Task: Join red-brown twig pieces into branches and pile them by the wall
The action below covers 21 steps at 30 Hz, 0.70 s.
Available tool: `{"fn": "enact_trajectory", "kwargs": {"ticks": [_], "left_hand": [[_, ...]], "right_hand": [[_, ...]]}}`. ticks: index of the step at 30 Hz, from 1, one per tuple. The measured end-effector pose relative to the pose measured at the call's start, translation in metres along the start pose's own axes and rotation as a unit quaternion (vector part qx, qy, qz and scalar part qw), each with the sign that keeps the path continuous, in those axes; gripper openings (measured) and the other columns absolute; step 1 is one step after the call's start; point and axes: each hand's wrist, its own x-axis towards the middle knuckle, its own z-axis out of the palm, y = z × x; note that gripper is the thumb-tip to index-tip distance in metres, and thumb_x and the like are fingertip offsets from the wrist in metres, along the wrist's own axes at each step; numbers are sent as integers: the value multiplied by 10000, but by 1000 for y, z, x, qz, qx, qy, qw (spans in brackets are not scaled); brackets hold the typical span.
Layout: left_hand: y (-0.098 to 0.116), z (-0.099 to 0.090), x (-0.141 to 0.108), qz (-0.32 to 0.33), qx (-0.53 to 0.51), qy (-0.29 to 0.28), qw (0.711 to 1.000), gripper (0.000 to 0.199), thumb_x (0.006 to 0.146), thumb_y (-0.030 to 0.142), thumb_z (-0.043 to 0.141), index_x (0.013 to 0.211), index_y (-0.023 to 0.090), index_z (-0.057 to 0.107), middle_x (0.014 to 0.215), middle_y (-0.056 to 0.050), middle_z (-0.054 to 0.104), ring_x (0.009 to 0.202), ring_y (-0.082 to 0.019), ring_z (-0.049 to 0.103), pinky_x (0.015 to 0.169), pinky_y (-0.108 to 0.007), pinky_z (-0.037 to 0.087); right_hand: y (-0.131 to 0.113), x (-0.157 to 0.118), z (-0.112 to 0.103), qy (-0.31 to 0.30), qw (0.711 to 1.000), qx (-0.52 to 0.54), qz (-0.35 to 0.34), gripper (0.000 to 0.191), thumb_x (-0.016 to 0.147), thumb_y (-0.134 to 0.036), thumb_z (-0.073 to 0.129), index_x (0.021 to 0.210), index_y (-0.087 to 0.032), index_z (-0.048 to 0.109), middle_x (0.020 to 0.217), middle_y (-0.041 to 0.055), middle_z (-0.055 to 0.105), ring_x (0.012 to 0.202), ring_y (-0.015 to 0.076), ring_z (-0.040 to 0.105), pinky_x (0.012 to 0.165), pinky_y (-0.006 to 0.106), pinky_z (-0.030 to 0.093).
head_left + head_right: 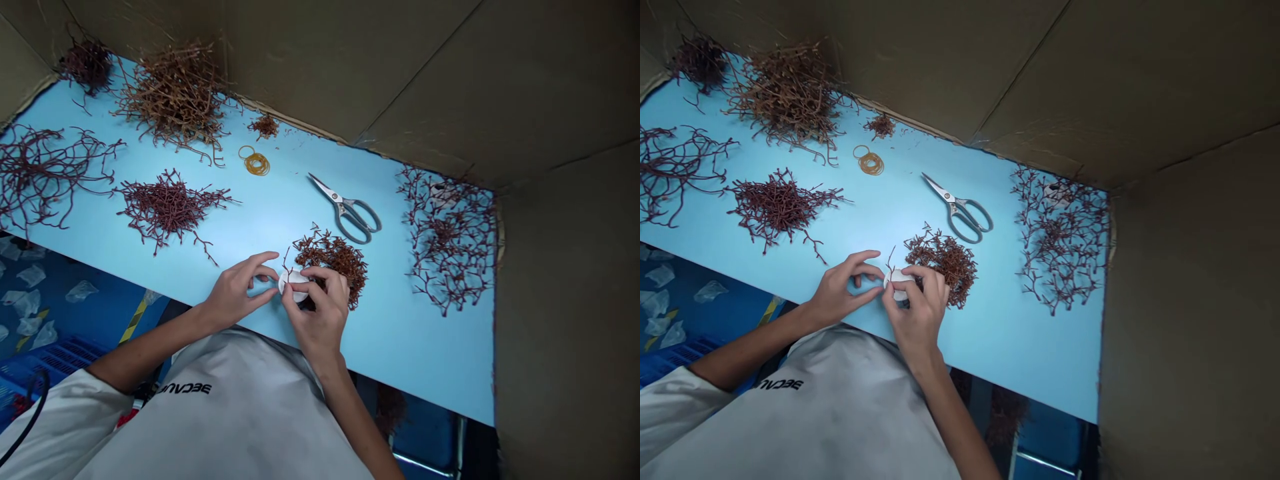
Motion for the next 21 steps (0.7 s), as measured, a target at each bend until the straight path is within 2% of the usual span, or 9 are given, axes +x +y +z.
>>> {"fn": "enact_trajectory", "kwargs": {"ticks": [14, 18, 21], "left_hand": [[0, 0, 0, 3, -8, 3, 1000, 566, 963, 180, 721, 1476, 262, 496, 1034, -12, 811, 841, -130, 709, 727, -222, 554], [1, -1, -2, -9, -19, -5, 1000, 560, 964, 192, 735, 1469, 269, 505, 1044, -11, 806, 810, -123, 695, 741, -223, 561], [2, -3, -1, -24, -39, 2, 999, 515, 967, 203, 733, 1438, 247, 529, 1055, -21, 799, 780, -112, 700, 724, -211, 571]], "right_hand": [[-2, -2, 1, 2, 1000, 6, -10, 153, 902, -129, 767, 810, -227, 694, 1033, 54, 722, 984, 240, 663, 846, 420, 473], [-1, -1, -5, 21, 1000, 9, -6, 144, 898, -140, 769, 814, -233, 698, 1026, 51, 712, 968, 238, 669, 851, 431, 483], [6, 4, -17, 36, 997, 54, 36, 100, 915, -171, 761, 846, -235, 725, 1037, 55, 682, 964, 226, 666, 831, 410, 514]]}}
